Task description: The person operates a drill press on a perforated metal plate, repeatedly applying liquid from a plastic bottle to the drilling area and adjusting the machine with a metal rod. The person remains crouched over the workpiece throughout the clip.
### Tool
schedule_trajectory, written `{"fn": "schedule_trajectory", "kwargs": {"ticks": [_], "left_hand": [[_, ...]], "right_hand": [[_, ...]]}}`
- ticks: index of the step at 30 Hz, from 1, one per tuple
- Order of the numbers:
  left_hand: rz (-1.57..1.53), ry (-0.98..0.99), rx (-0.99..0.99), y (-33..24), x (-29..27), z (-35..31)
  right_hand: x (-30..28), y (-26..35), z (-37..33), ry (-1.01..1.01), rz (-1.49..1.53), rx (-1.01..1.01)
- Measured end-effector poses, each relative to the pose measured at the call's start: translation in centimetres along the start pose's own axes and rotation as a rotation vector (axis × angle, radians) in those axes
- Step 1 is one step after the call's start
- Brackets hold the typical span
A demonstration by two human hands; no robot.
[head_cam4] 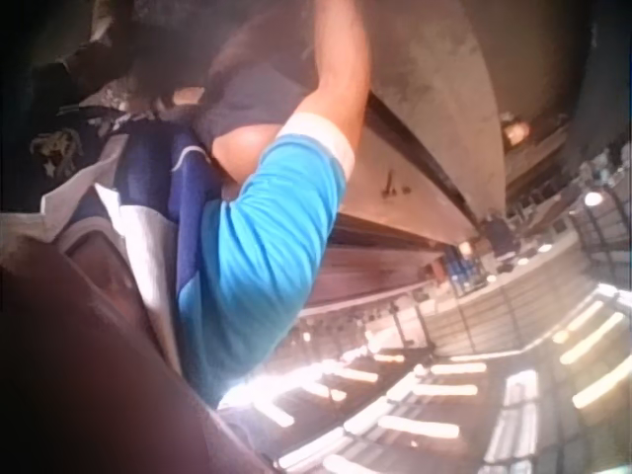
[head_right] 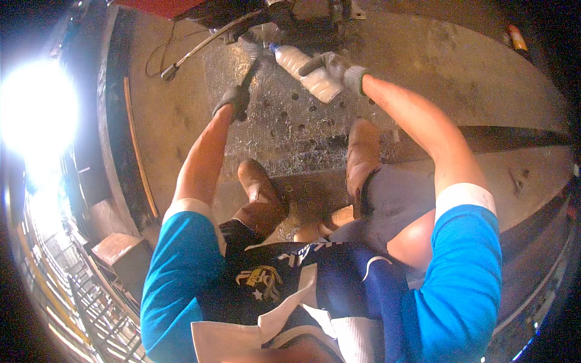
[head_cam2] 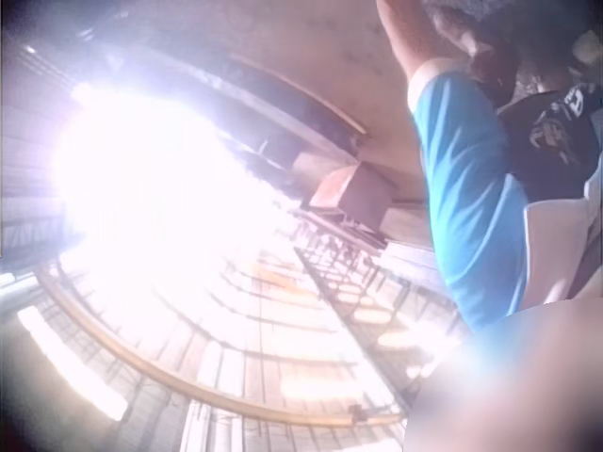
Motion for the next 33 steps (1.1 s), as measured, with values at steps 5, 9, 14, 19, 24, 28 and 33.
{"fn": "schedule_trajectory", "kwargs": {"ticks": [5,9,14,19,24,28,33], "left_hand": [[0.399,-0.012,0.258,5.6,1.5,-6.1],[0.588,0.034,0.283,10.9,3.1,-11.2],[0.399,-0.164,-0.070,18.9,-3.0,-12.0],[-0.372,-0.570,-0.421,24.4,-4.4,-9.8],[-0.086,-0.723,-0.144,16.9,9.7,-9.6],[-0.251,-0.476,0.380,6.7,23.1,-14.4],[-0.084,-0.157,0.142,6.2,25.7,-16.1]], "right_hand": [[1.1,2.3,-0.7,0.106,0.248,0.265],[2.0,4.8,-1.6,0.346,0.461,0.031],[2.4,5.3,-1.7,0.171,0.149,0.178],[4.6,6.5,-0.7,0.192,0.489,0.388],[4.9,7.3,-0.3,0.142,0.092,0.231],[5.3,7.6,-0.2,0.165,0.248,0.308],[5.5,7.2,-0.8,0.149,0.429,0.302]]}}
Point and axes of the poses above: each hand's wrist, its own z-axis towards the middle knuckle, its own x-axis out of the palm, y = z × x, the point moved 3 cm from there along z, towards the middle knuckle, and after that the axes turned 4 degrees about y, right-handed, at the moved point
